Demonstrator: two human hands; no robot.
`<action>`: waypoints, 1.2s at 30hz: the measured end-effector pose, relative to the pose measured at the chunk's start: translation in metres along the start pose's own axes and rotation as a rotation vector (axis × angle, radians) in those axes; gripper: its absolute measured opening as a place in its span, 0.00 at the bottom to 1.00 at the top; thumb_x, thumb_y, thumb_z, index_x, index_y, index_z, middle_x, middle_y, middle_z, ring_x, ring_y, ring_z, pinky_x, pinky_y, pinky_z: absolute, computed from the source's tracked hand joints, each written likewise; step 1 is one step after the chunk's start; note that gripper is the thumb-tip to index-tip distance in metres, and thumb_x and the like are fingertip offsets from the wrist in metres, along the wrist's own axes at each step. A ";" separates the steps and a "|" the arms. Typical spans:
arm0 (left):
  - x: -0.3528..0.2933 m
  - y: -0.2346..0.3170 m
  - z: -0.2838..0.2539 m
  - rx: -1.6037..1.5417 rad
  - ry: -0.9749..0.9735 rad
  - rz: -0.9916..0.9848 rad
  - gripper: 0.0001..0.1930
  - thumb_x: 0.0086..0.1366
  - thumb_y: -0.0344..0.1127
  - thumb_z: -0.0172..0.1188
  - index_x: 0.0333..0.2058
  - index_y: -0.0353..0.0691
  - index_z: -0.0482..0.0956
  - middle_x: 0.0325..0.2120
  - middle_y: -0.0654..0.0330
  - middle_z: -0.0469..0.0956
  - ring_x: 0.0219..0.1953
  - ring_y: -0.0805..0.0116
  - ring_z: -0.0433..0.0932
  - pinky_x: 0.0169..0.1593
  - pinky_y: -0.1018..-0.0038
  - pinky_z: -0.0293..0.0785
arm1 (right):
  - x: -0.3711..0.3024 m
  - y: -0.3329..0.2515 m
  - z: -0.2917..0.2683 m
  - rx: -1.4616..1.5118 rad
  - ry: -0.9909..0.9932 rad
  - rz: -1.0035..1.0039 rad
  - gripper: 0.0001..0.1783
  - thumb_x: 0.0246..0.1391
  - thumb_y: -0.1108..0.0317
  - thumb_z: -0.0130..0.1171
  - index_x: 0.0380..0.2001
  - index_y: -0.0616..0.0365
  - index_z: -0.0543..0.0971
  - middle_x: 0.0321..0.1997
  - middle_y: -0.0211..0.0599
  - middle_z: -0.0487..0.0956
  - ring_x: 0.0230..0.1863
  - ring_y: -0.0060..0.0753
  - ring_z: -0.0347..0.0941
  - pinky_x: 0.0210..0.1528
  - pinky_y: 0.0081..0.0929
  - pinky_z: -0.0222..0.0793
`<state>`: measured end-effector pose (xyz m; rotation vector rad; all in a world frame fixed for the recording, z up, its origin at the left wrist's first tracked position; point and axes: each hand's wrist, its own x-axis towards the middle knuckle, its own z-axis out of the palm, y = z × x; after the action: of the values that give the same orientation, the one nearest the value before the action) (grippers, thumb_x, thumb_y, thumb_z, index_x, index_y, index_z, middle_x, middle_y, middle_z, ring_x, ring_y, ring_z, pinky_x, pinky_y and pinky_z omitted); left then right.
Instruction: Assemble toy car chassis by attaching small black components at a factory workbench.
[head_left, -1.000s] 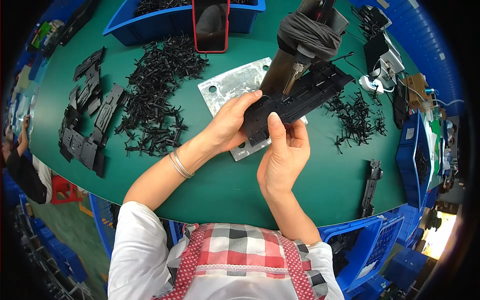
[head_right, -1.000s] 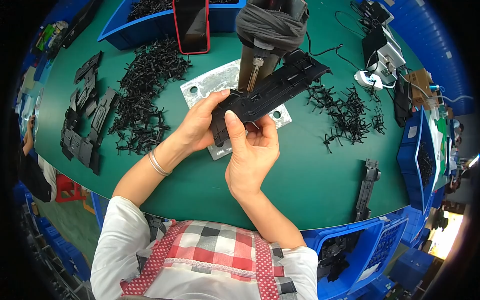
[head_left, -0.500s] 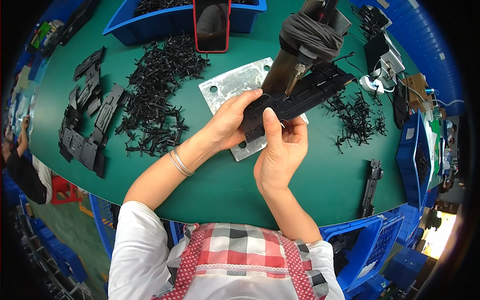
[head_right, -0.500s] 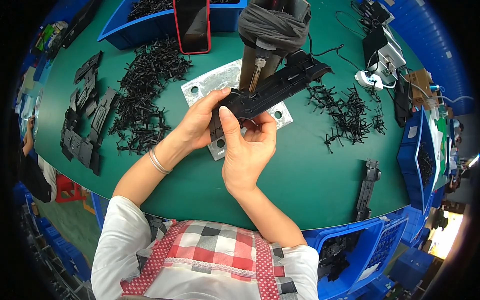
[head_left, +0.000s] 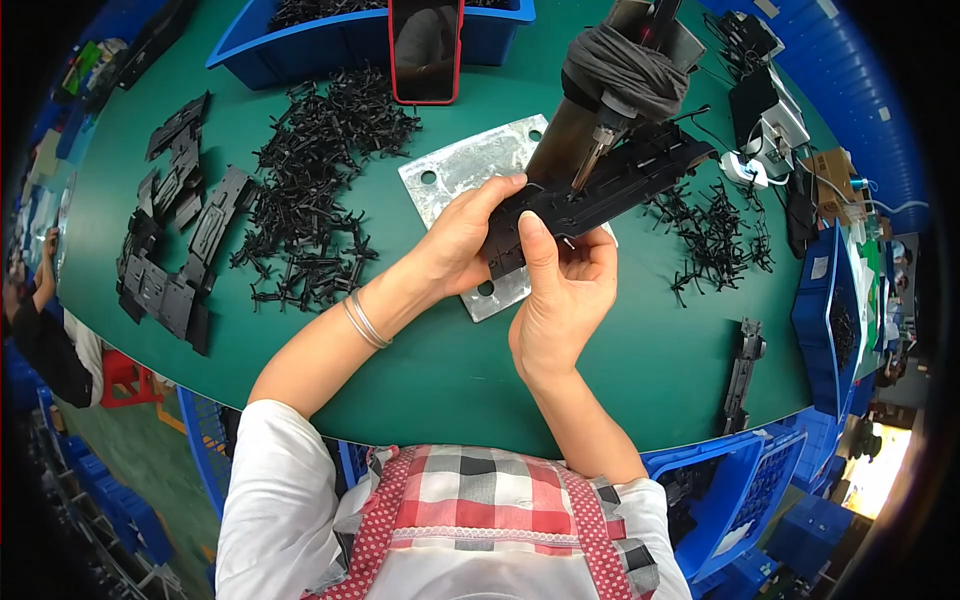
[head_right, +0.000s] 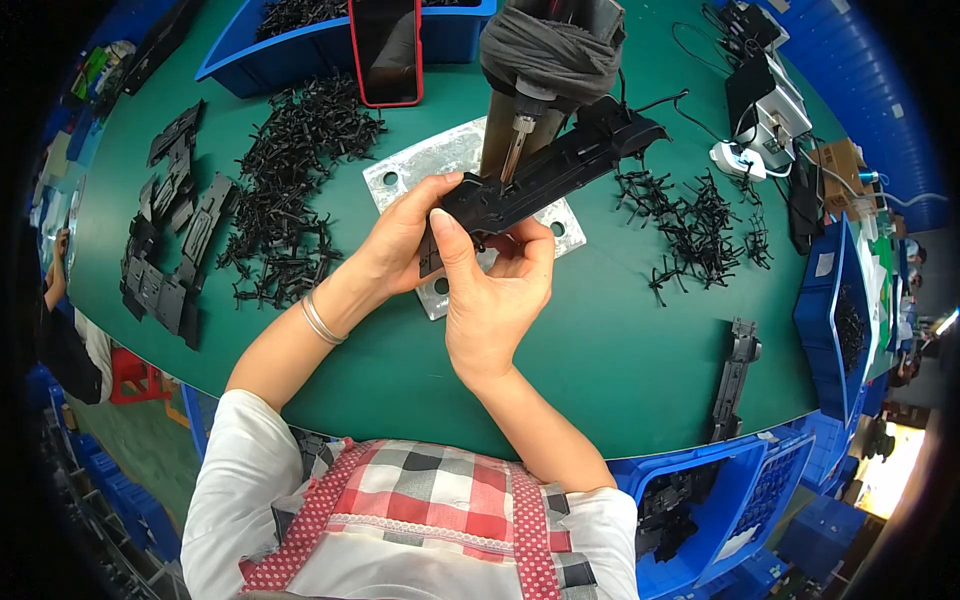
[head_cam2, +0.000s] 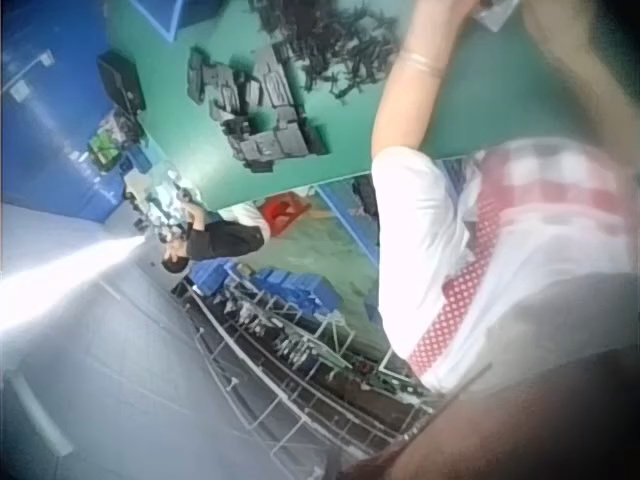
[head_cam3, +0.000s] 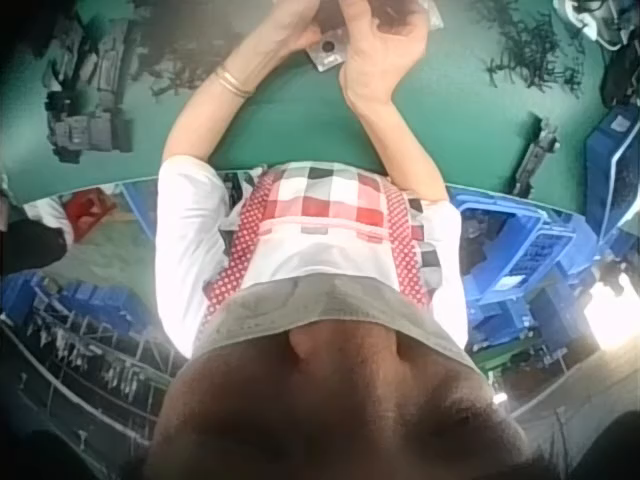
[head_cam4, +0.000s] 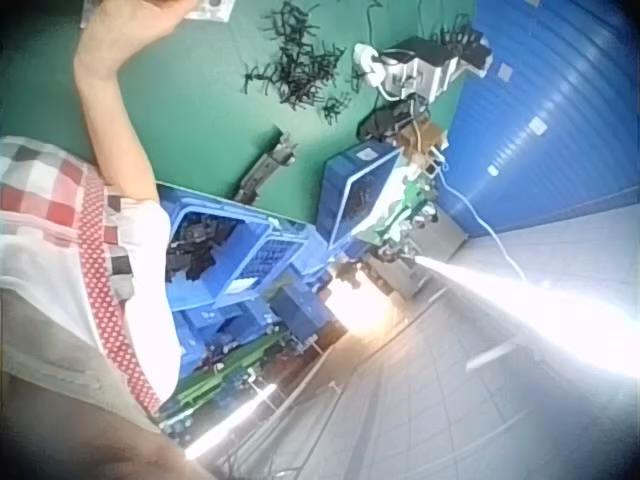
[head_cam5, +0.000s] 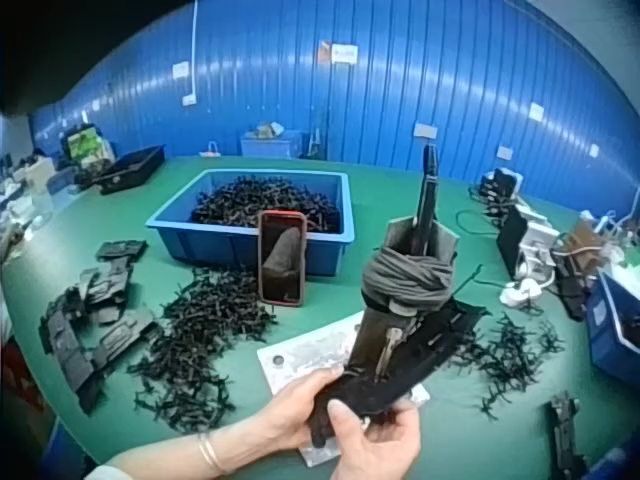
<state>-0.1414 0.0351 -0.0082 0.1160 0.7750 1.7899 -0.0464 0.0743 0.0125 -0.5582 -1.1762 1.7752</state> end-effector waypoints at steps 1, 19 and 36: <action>0.000 0.000 0.000 0.007 -0.011 0.002 0.14 0.64 0.42 0.48 0.39 0.35 0.70 0.34 0.56 0.74 0.34 0.71 0.75 0.38 0.73 0.75 | 0.000 0.000 0.000 -0.005 0.005 -0.005 0.24 0.41 0.75 0.68 0.38 0.64 0.65 0.39 0.37 0.71 0.39 0.21 0.67 0.43 0.19 0.65; 0.008 -0.005 -0.008 -0.028 -0.057 -0.029 0.15 0.64 0.43 0.46 0.39 0.37 0.69 0.34 0.57 0.75 0.32 0.72 0.76 0.37 0.74 0.75 | 0.002 0.008 0.002 -0.046 0.025 -0.059 0.26 0.39 0.73 0.70 0.38 0.64 0.65 0.37 0.34 0.70 0.36 0.19 0.65 0.39 0.18 0.64; -0.035 -0.030 0.016 -0.032 -0.029 -0.168 0.14 0.65 0.38 0.45 0.39 0.32 0.72 0.35 0.58 0.75 0.37 0.71 0.74 0.42 0.71 0.73 | -0.036 -0.026 -0.056 0.134 0.050 0.216 0.15 0.52 0.74 0.55 0.43 0.67 0.69 0.42 0.36 0.74 0.43 0.24 0.69 0.51 0.23 0.62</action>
<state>-0.0963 0.0159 -0.0020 0.0536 0.7141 1.6375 0.0251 0.0737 0.0068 -0.6656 -0.9842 1.9940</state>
